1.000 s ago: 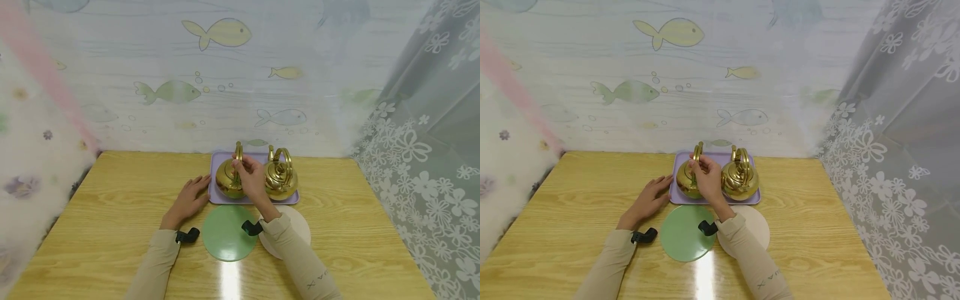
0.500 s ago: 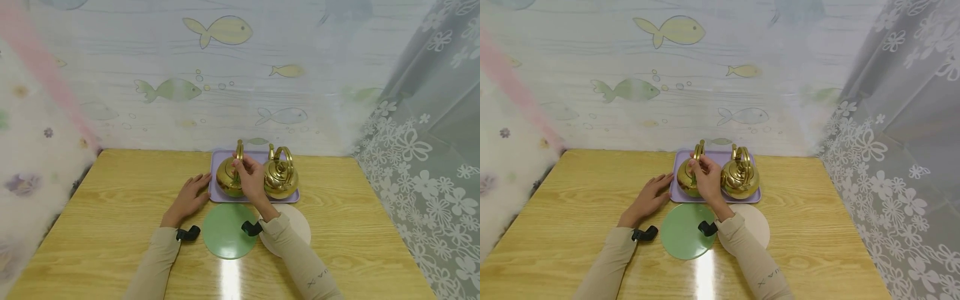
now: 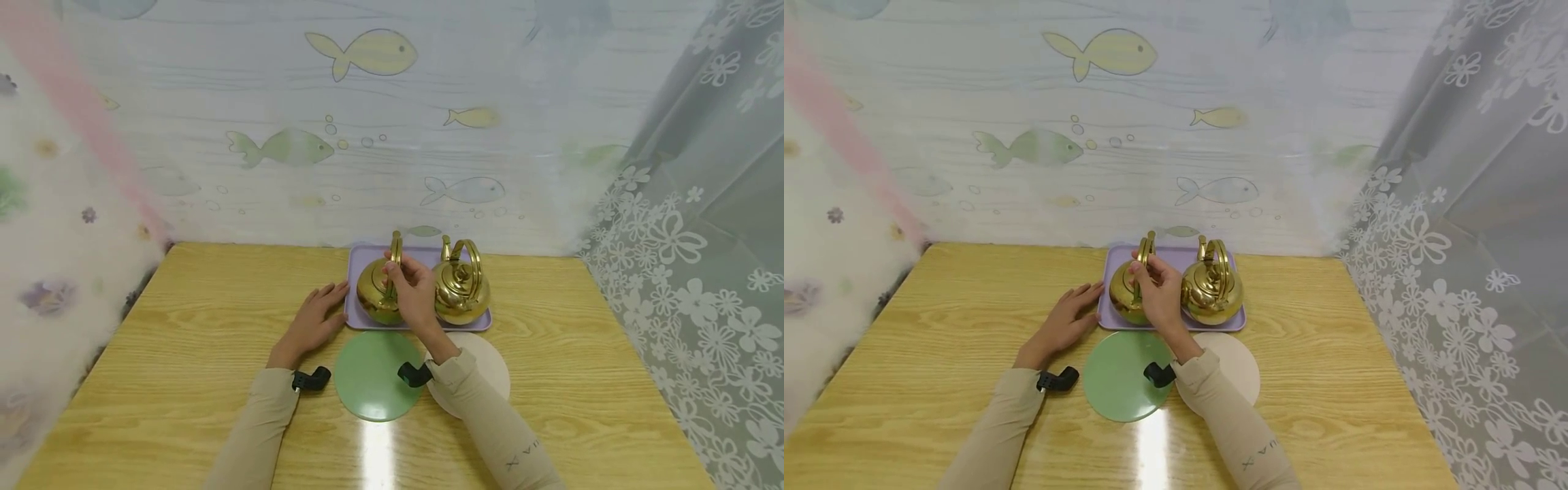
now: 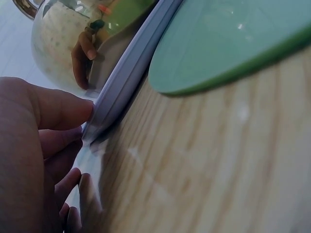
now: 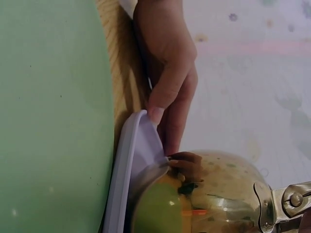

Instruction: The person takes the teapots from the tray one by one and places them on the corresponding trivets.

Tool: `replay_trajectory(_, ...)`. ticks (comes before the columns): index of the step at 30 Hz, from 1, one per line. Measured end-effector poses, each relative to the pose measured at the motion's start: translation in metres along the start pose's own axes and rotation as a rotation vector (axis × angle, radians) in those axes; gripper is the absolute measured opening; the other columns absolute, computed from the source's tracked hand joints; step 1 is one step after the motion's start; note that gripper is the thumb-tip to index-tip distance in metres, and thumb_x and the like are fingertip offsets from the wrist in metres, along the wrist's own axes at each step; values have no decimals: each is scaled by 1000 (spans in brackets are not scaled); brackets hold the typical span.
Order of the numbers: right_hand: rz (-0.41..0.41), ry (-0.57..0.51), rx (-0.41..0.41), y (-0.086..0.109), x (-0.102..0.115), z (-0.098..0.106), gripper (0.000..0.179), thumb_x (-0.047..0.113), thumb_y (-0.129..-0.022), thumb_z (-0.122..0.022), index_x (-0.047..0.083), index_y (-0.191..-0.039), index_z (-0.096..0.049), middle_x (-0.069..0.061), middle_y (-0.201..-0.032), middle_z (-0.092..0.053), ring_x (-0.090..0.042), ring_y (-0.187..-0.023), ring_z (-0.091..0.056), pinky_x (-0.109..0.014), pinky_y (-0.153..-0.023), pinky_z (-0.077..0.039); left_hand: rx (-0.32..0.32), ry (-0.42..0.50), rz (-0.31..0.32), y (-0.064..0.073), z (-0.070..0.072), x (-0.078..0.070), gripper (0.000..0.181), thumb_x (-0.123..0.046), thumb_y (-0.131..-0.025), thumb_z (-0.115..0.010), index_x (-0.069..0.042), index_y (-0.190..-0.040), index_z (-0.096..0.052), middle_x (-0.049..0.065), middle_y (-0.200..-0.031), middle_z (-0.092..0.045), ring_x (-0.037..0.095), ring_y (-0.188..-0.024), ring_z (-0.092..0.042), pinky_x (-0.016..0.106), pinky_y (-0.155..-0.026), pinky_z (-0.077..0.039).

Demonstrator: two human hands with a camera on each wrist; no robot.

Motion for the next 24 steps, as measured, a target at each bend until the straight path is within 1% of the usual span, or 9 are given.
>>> replay_trajectory(2, -2, 8, -1, 1, 1, -1, 28, 6, -102, -59, -12, -122, -67, -40, -96, -61, -27, -83, -68, -22, -69, -59, -6, -1, -3, 0, 0, 0, 59, -23, -99, -59, -2, -153, -45, 14, -159, -42, 43, -150, -30, 59, -125, -12)
replay_trajectory(7, -4, 18, -8, 4, 4, 0, 26, 4, -102, -58, -13, -120, -67, -40, -100, -63, -28, -85, -68, -23, -70, -59, -15, 2, -17, 0, 1, 0, 60, -23, -99, -59, -1, -152, -45, 15, -159, -43, 44, -149, -31, 60, -125, -13)
replay_trajectory(10, 1, 10, -6, 7, 5, 0, 26, 3, -102, -58, -14, -119, -67, -42, -101, -62, -30, -86, -67, -22, -71, -58, -19, 8, -12, 1, 0, -1, 60, -23, -98, -58, -2, -152, -45, 14, -159, -43, 43, -149, -32, 58, -126, -13)
replay_trajectory(12, 4, 7, -3, 9, 7, 0, 26, 4, -102, -58, -13, -120, -67, -41, -97, -61, -32, -85, -66, -23, -71, -59, -17, 7, -7, 2, 0, -2, 60, -23, -97, -58, -3, -153, -45, 13, -159, -43, 42, -149, -32, 57, -126, -13)
replay_trajectory(15, 5, 3, 0, 10, 8, 0, 26, 3, -102, -58, -13, -120, -67, -39, -97, -62, -34, -86, -66, -22, -71, -58, -11, 8, 0, 2, 0, -1, 61, -24, -97, -58, -3, -153, -45, 12, -160, -43, 41, -150, -32, 56, -126, -13)
replay_trajectory(18, 9, -4, -2, 10, 10, 0, 27, 2, -102, -58, -17, -119, -65, -37, -97, -64, -30, -85, -66, -22, -71, -58, -8, 14, -3, 1, 0, 0, 60, -24, -97, -57, -3, -153, -46, 13, -159, -43, 41, -149, -32, 56, -126, -13)
replay_trajectory(19, 9, -3, -2, 11, 10, 0, 28, 2, -102, -58, -18, -119, -65, -33, -96, -65, -29, -85, -67, -22, -71, -58, -9, 15, -4, 0, -1, 0, 61, -24, -97, -57, -3, -153, -46, 13, -159, -43, 42, -149, -32, 56, -126, -13)
replay_trajectory(24, 20, -18, 4, 12, 13, 0, 30, 2, -102, -57, -22, -121, -61, -29, -94, -66, -23, -84, -66, -21, -70, -57, -18, 12, -12, -1, -1, 1, 61, -25, -97, -57, -2, -152, -46, 14, -159, -44, 43, -149, -33, 57, -126, -14)
Point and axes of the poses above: each hand's wrist, its own y-axis away from the middle knuckle, its own z-axis out of the back of the hand, x = y × z, the point moved 3 cm from there along -y, towards the middle knuckle
